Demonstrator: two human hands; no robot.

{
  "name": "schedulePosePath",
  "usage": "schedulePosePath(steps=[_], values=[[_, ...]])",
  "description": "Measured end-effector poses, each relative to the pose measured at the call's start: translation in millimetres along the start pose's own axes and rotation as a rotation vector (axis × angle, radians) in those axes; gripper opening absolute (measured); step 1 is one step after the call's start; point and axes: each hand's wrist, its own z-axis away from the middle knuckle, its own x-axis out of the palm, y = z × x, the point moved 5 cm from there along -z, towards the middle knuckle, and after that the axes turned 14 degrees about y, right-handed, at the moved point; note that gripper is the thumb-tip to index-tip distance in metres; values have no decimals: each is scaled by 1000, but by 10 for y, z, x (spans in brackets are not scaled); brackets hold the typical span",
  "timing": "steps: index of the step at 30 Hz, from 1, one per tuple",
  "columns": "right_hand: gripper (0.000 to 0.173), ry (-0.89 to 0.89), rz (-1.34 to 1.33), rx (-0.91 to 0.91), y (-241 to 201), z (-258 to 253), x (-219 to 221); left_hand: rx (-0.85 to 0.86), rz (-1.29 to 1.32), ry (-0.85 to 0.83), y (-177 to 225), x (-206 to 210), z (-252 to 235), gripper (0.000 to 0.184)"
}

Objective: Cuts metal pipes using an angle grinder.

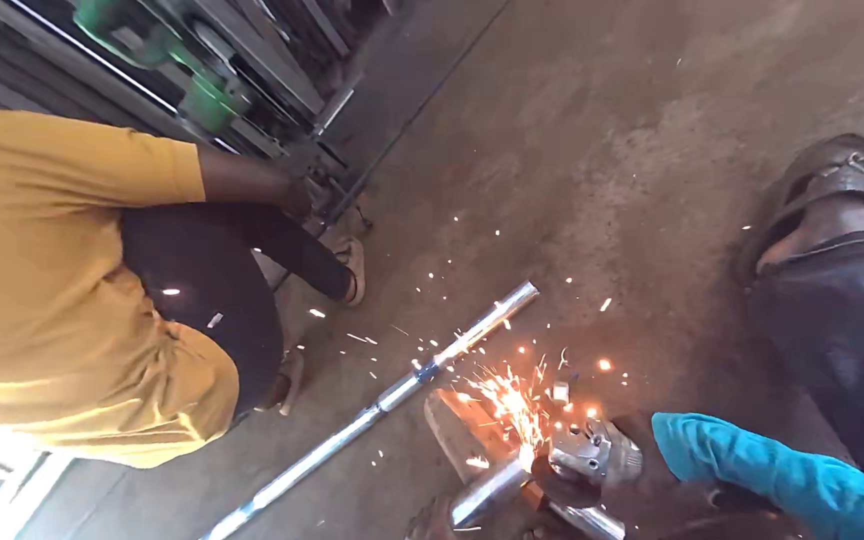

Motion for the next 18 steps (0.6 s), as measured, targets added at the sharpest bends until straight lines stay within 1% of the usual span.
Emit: schedulePosePath(steps=[2, 3, 4, 6, 7, 8, 9, 10, 11, 12, 13, 14, 15, 16, 17, 18], values=[[79, 30, -20, -11, -8, 12, -7, -40, -14, -63, 46, -60, -3, 65], [76, 27, -14, -7, 4, 18, -8, -40, -27, -47, 50, -63, -11, 66], [72, 15, -10, 9, 22, 29, -3, -62, -46, -67, 67, -74, -19, 68], [73, -1, 32, 22, 59, 36, -16, -131, -54, -167, 202, -205, -28, 66], [77, -9, 62, 22, 66, 31, -45, -102, -26, -116, 184, -177, -19, 64], [79, -24, 80, 18, 57, 19, -65, -37, 17, -17, 88, -74, -1, 62], [80, -36, 84, 3, 39, 10, -70, 1, 37, 29, 29, -17, 17, 62], [78, -38, 83, -12, 29, 0, -74, -4, 43, 17, 17, -14, 21, 63], [78, -33, 91, -19, 31, -8, -83, 7, 37, 45, 11, -5, 9, 62], [78, -37, 107, -15, 37, -9, -83, -27, 14, 5, 63, -58, 4, 63], [78, -44, 115, -4, 42, -6, -82, -98, 1, -90, 158, -150, -3, 66], [77, -49, 116, 4, 40, -5, -95, -104, -9, -101, 184, -162, -17, 67], [75, -56, 109, 7, 26, -8, -105, -70, -18, -76, 154, -123, -14, 65], [74, -68, 105, 4, 7, -10, -97, -6, -27, 3, 43, -8, 6, 64], [73, -63, 91, -6, -12, -12, -86, 15, -19, 34, -27, 56, 18, 64], [75, -51, 79, -22, -25, -10, -79, -26, -7, -25, -37, 50, 16, 67]])
